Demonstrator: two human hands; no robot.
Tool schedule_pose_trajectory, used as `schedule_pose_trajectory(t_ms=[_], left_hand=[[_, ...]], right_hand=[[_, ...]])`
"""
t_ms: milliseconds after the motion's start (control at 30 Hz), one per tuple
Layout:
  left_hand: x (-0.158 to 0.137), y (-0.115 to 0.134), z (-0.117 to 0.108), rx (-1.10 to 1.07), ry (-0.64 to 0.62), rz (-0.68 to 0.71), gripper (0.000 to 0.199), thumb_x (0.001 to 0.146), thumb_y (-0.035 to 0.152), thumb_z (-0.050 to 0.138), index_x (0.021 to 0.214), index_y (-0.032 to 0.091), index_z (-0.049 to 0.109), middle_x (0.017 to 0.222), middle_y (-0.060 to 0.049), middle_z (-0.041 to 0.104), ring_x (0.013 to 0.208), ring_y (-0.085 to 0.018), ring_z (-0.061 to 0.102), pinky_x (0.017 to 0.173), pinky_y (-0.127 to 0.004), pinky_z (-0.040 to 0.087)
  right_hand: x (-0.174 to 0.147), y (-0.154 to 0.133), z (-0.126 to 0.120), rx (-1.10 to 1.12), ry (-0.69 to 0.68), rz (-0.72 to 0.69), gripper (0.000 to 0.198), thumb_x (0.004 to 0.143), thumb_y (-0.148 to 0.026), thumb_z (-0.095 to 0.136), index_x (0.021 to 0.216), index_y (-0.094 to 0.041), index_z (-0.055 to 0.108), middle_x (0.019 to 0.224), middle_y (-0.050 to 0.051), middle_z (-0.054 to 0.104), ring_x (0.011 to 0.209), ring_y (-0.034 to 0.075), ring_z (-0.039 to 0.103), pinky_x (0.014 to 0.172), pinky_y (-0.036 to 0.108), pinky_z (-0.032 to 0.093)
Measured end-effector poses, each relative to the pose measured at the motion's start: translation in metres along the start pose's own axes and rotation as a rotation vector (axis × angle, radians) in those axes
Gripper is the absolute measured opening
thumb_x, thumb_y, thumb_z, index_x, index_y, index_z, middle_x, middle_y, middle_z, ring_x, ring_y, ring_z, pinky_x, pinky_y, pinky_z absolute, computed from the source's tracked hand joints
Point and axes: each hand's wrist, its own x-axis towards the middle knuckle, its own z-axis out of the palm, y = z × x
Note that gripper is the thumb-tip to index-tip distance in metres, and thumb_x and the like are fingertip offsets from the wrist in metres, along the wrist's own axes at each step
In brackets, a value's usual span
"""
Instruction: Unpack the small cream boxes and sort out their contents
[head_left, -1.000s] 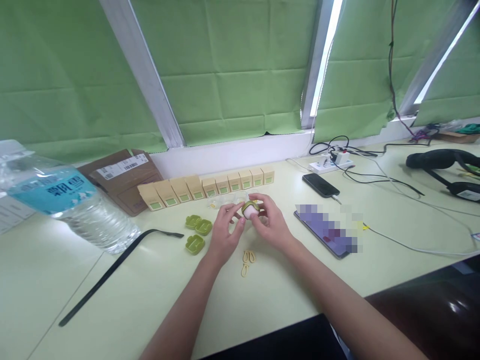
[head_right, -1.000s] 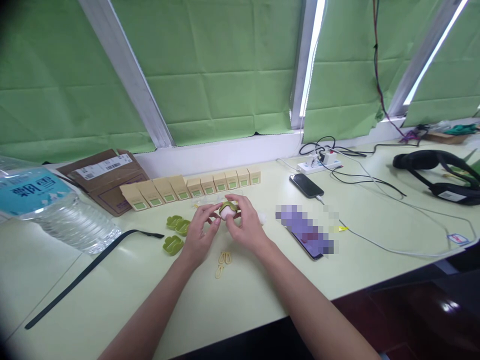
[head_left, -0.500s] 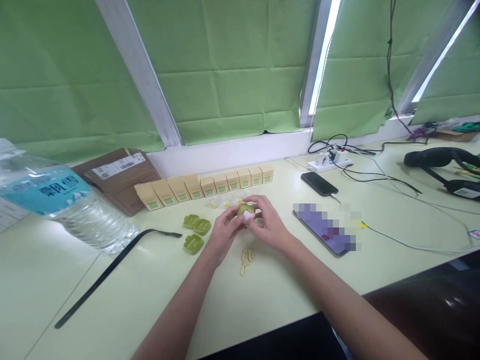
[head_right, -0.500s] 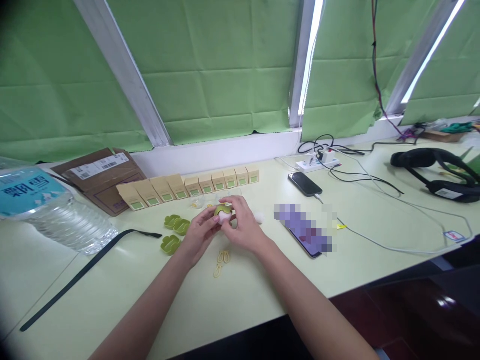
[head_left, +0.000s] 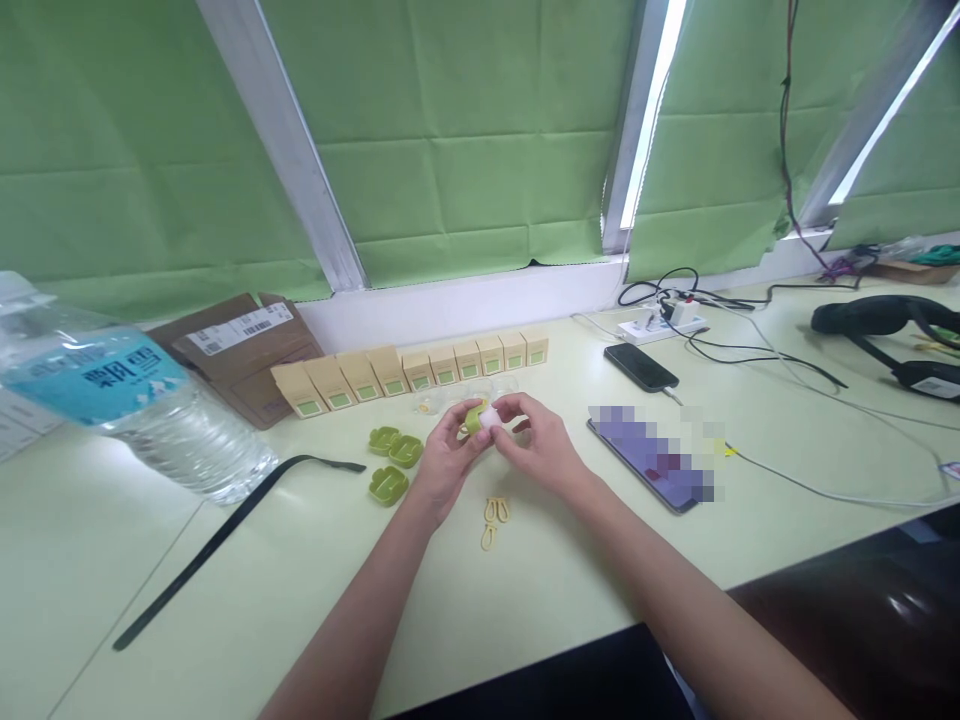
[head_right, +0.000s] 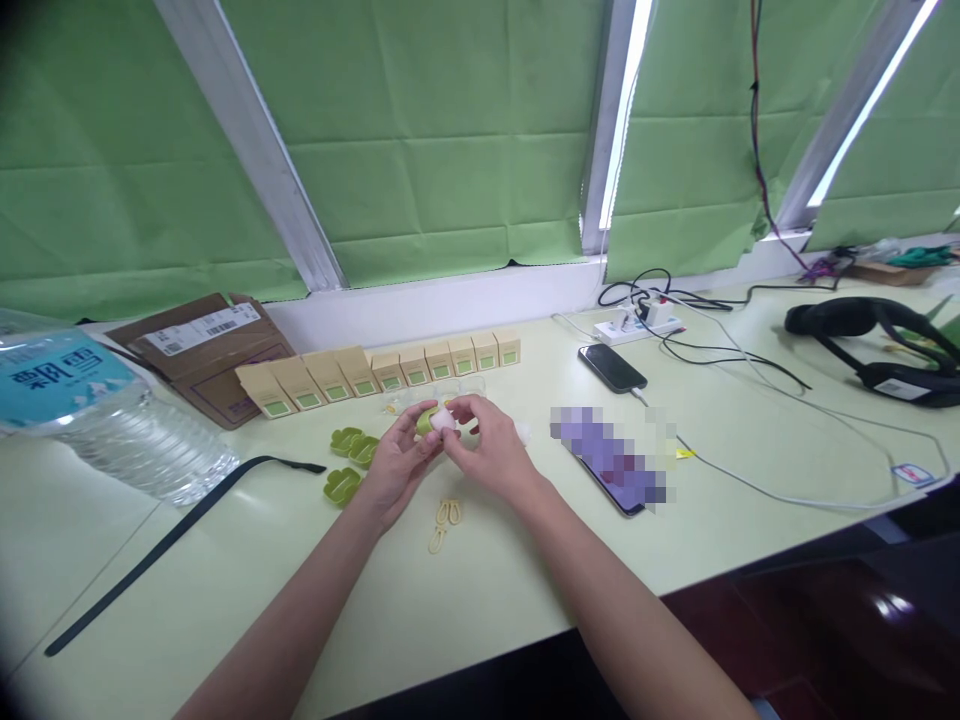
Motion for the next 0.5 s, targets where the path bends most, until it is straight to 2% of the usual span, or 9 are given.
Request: schedule_pose_trajectory(t_ms=[200,333,500], left_hand=[[0.001,-0.001,-0.003,0.102,0.005,-0.023,0.057,0.076,0.036,0.081,0.127,0.026,0.061,0.125,-0.009,0.066,0.113,-0.023,0.064,0.096,-0.037,0.053],[0.001,0.000,-0.001,0.127,0.012,-0.032,0.053,0.078,0.038,0.079,0.127,0.024,0.063,0.128,-0.010,0.066,0.114,-0.023,0.064,0.097,-0.038,0.052],[0.004,-0.002,-0.001,0.099,0.133,-0.018,0.044,0.080,0.044,0.075,0.116,0.020,0.069,0.116,-0.010,0.072,0.103,-0.021,0.067,0.089,-0.036,0.054]], right_hand=[[0.002,0.003,-0.001,-0.002,0.018,0.040,0.020,0.079,-0.027,0.066,0.097,-0.023,0.060,0.095,0.002,0.069,0.078,0.017,0.063,0.070,0.032,0.054],[0.002,0.005,-0.001,-0.037,0.026,0.032,0.020,0.076,-0.024,0.067,0.095,-0.023,0.060,0.094,0.002,0.068,0.074,0.016,0.059,0.070,0.032,0.053],[0.003,0.012,0.002,-0.059,0.007,-0.014,0.026,0.078,-0.017,0.063,0.103,-0.023,0.061,0.107,0.004,0.068,0.082,0.016,0.061,0.076,0.033,0.055]])
